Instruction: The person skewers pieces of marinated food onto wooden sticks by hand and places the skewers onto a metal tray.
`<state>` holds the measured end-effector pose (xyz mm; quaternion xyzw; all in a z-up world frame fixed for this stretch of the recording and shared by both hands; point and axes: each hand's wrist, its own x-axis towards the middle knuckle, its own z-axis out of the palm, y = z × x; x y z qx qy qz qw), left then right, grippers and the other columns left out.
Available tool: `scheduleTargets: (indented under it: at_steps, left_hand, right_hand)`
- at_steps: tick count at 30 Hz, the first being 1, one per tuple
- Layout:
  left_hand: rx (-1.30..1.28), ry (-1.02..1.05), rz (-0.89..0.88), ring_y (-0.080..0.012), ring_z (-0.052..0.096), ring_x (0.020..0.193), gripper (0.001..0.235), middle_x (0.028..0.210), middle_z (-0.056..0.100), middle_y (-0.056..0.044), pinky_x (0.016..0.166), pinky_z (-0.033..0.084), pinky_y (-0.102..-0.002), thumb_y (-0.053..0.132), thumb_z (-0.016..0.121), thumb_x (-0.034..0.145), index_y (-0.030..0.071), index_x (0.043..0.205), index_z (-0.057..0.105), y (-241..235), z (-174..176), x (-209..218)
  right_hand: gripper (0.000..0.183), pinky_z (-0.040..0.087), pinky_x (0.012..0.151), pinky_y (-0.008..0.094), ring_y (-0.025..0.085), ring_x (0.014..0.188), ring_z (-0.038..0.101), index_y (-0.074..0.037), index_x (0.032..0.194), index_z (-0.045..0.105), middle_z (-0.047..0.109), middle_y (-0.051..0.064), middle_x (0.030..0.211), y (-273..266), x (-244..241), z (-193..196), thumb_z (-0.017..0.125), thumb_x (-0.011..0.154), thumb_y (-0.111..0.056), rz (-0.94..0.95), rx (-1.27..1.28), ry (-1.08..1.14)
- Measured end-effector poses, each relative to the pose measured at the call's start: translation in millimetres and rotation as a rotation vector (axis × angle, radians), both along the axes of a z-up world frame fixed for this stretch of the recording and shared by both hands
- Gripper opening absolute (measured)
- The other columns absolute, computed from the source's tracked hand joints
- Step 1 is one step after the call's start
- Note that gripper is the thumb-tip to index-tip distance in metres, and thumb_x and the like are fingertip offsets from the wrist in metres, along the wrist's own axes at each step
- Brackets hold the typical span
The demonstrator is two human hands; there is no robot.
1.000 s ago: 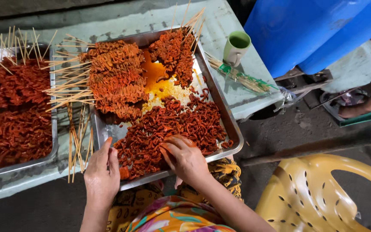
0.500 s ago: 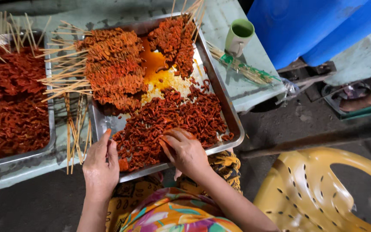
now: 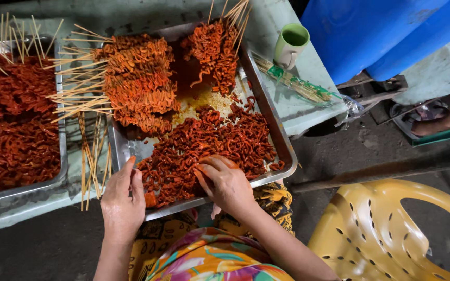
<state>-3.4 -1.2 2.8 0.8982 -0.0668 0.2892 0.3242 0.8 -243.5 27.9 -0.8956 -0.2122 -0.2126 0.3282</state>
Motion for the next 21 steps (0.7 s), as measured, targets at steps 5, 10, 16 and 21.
scheduleTargets:
  at_steps: [5, 10, 16, 21]
  left_hand:
    - [0.021, -0.001, 0.011, -0.0262, 0.071, 0.086, 0.030, 0.108, 0.073, -0.019, 0.075, 0.059, -0.036, 0.010, 0.068, 0.104, 0.001, 0.133, 0.068, -0.2, 1.4, -0.5]
    - [0.029, -0.029, -0.005, -0.0274, 0.072, 0.091, 0.031, 0.111, 0.073, -0.019, 0.077, 0.059, -0.036, 0.010, 0.067, 0.104, 0.002, 0.134, 0.067, -0.8, 2.8, 1.6]
    - [0.032, -0.005, -0.002, -0.0271, 0.071, 0.088, 0.031, 0.109, 0.073, -0.018, 0.078, 0.059, -0.037, 0.008, 0.068, 0.103, 0.001, 0.133, 0.067, -1.1, 3.8, -1.8]
    - [0.047, 0.032, 0.035, -0.0277, 0.070, 0.084, 0.032, 0.105, 0.073, -0.019, 0.077, 0.058, -0.038, 0.008, 0.068, 0.102, 0.001, 0.133, 0.068, -0.5, 2.8, -2.1]
  right_hand:
    - [0.019, 0.059, 0.091, 0.040, 0.032, 0.107, 0.070, -0.004, 0.106, 0.073, 0.072, 0.011, 0.113, -1.3, 0.0, 1.0, 0.075, 0.089, -0.013, 0.012, -0.014, -0.004]
    - [0.019, 0.058, 0.092, 0.041, 0.032, 0.107, 0.069, -0.004, 0.105, 0.072, 0.072, 0.011, 0.112, -1.5, -0.6, 0.0, 0.075, 0.089, -0.014, 0.021, -0.011, -0.022]
    - [0.018, 0.058, 0.089, 0.040, 0.032, 0.105, 0.070, -0.005, 0.106, 0.073, 0.072, 0.011, 0.113, -0.2, -1.0, -3.9, 0.076, 0.090, -0.015, 0.006, 0.011, 0.025]
    - [0.020, 0.058, 0.090, 0.040, 0.033, 0.108, 0.069, -0.004, 0.104, 0.072, 0.072, 0.011, 0.113, -1.1, -1.0, -2.8, 0.077, 0.089, -0.015, 0.006, -0.015, -0.018]
